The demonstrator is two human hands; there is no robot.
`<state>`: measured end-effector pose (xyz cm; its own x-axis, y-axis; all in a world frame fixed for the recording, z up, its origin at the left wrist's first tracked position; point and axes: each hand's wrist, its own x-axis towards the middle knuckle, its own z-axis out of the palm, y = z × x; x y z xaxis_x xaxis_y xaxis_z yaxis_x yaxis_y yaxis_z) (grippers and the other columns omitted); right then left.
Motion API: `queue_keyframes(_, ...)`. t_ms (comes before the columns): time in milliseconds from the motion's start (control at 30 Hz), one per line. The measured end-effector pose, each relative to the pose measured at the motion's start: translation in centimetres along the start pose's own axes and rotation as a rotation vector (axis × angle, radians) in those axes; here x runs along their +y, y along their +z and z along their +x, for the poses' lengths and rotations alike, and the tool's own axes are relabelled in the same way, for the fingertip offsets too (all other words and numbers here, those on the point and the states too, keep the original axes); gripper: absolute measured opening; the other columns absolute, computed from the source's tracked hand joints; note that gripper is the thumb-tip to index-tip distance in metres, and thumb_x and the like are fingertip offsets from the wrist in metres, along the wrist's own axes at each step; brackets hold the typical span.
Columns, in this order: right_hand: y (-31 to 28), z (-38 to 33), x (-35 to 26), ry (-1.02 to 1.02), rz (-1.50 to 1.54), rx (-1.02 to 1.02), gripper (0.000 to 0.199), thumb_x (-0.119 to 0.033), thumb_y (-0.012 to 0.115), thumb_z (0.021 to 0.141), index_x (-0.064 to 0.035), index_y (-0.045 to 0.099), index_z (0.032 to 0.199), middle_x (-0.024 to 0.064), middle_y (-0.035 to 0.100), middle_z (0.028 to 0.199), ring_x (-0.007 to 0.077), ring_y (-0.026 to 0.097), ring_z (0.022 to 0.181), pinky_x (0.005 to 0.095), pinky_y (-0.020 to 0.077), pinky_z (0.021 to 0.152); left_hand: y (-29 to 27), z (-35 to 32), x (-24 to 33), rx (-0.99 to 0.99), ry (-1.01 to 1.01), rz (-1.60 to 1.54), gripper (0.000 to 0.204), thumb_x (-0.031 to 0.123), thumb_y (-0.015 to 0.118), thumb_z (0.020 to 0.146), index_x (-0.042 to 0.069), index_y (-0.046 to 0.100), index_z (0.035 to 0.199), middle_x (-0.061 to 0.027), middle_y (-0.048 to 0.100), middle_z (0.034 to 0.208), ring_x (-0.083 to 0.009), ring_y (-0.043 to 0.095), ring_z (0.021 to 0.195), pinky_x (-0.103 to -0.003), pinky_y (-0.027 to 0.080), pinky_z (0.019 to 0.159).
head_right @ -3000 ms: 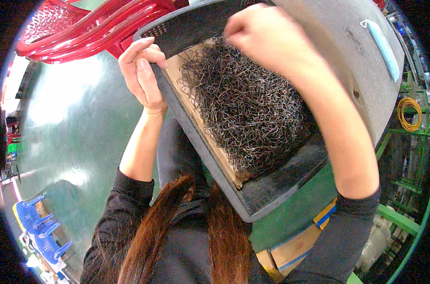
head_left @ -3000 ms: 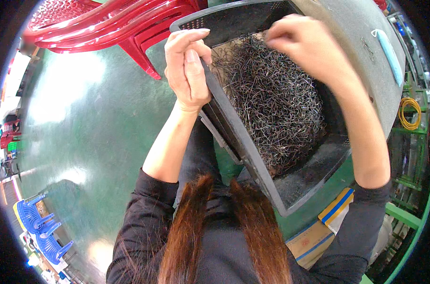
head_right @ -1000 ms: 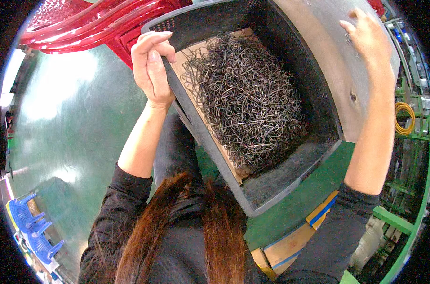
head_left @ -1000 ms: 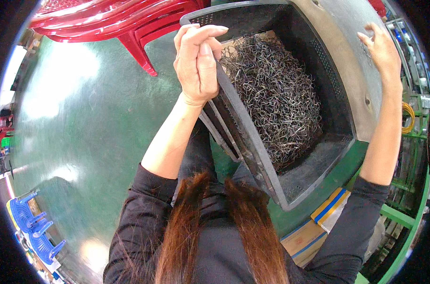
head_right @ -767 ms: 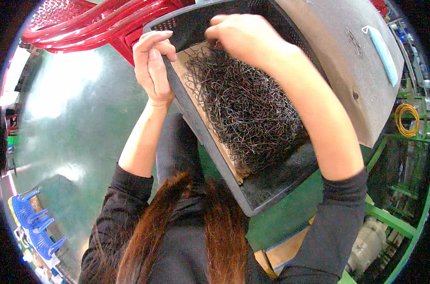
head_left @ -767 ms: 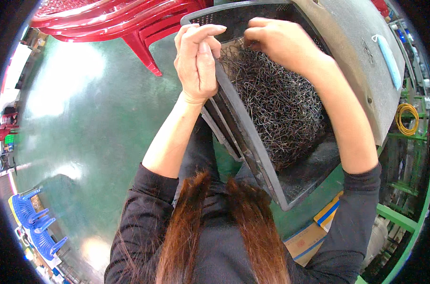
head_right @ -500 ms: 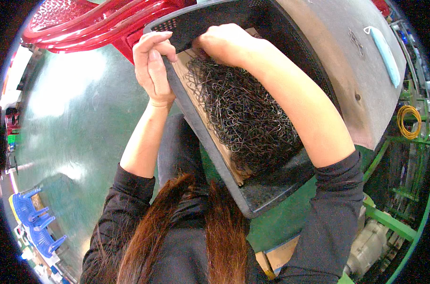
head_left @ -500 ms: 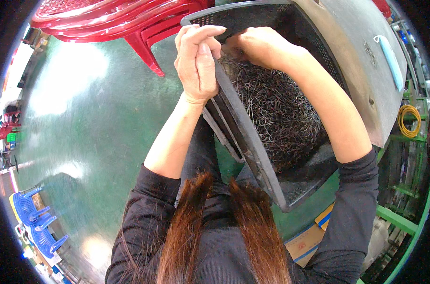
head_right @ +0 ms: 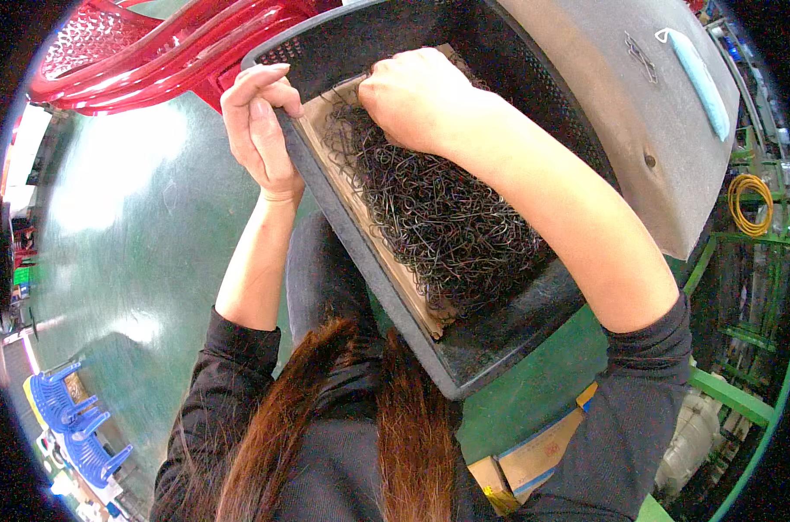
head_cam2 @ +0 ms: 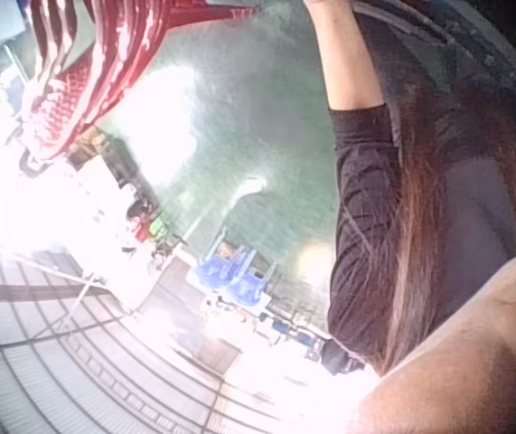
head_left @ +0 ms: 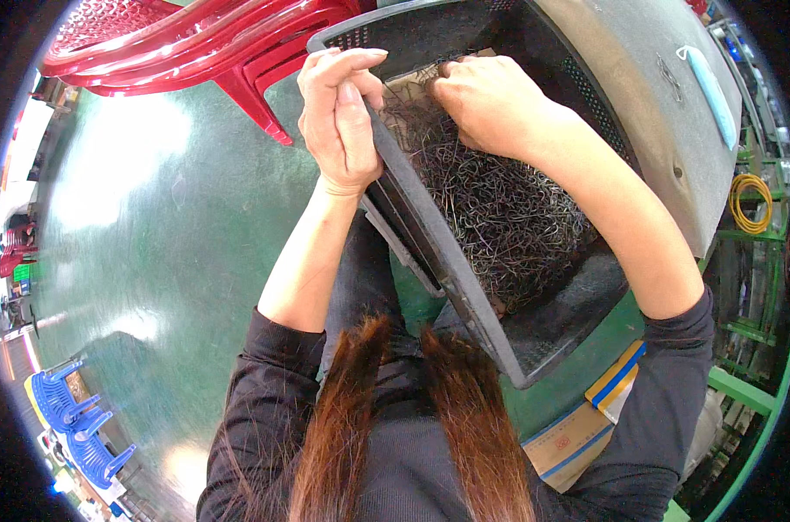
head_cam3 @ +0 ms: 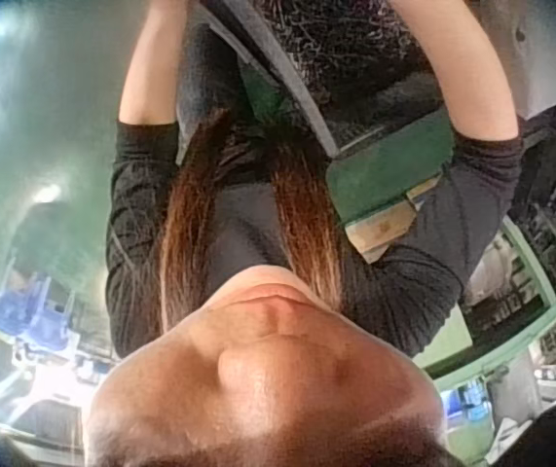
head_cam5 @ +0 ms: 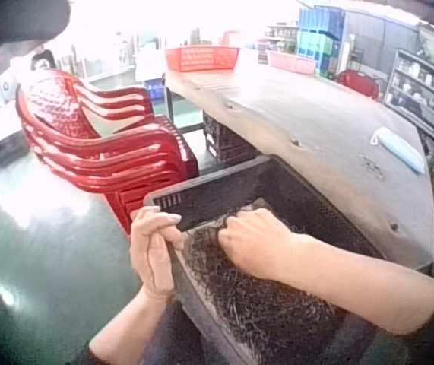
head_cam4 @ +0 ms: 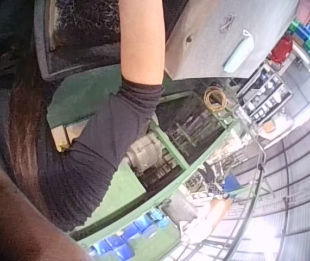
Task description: The person sorts small items from a plastic bag into a yellow basket, then moves to a black basket filled with metal wire pieces and begins sorting them by hand.
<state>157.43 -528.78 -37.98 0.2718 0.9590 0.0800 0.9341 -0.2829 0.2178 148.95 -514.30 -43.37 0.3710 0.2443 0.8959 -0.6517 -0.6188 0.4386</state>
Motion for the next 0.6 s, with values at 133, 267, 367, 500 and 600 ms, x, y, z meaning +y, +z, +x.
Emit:
queue_keyframes(133, 1.0, 0.3, -0.7, 0.112, 0.151, 0.001, 0.010, -0.013, 0.063, 0.061, -0.0030, 0.063, 0.061, 0.0149, 0.063, 0.069, 0.0288, 0.064, 0.067, 0.0374, 0.0513, 0.062, 0.0, 0.1, 0.1, -0.002, -0.004, 0.008, 0.026, 0.017, 0.033, 0.091, -0.002, 0.047, 0.101, -0.0049, 0.049, 0.064, -0.0122, 0.043, 0.066, -0.030, 0.037, 0.073)
queue_keyframes(267, 1.1, -0.1, -0.9, 0.238, 0.270, 0.019, 0.013, -0.007, 0.058, 0.064, -0.0013, 0.060, 0.075, 0.0187, 0.061, 0.082, 0.0308, 0.061, 0.079, 0.0392, 0.0501, 0.069, 0.2, 0.1, 0.1, -0.008, 0.009, -0.003, 0.026, 0.017, 0.033, 0.090, -0.002, 0.047, 0.102, -0.0051, 0.050, 0.064, -0.0122, 0.043, 0.066, -0.031, 0.037, 0.075)
queue_keyframes(367, -0.1, -0.6, -0.5, 0.285, 0.278, -0.106, 0.022, -0.006, 0.053, 0.068, -0.0037, 0.061, 0.088, 0.0189, 0.060, 0.088, 0.0319, 0.059, 0.084, 0.0403, 0.0485, 0.075, 0.5, -0.1, 0.2, 0.078, -0.037, -0.042, 0.026, 0.010, 0.035, 0.085, 0.003, 0.056, 0.098, -0.0018, 0.048, 0.057, -0.0151, 0.044, 0.066, -0.037, 0.031, 0.091)
queue_keyframes(500, -1.4, -1.1, 0.4, 0.358, 0.304, -0.273, 0.032, -0.008, 0.050, 0.071, -0.0085, 0.062, 0.101, 0.0172, 0.059, 0.094, 0.0326, 0.058, 0.087, 0.0407, 0.0468, 0.079, 0.4, -0.2, 0.2, 0.056, -0.037, -0.035, 0.025, 0.012, 0.034, 0.087, 0.001, 0.053, 0.099, -0.0028, 0.048, 0.059, -0.0140, 0.044, 0.066, -0.036, 0.033, 0.087)
queue_keyframes(600, 0.4, -1.6, 0.4, 0.361, 0.348, 0.095, 0.036, -0.007, 0.048, 0.073, -0.0097, 0.057, 0.108, 0.0159, 0.058, 0.095, 0.0322, 0.059, 0.087, 0.0409, 0.0483, 0.077, 0.1, -0.1, 0.1, 0.005, -0.020, -0.017, 0.026, 0.016, 0.033, 0.090, -0.003, 0.047, 0.102, -0.0046, 0.049, 0.063, -0.0117, 0.044, 0.065, -0.032, 0.037, 0.081)
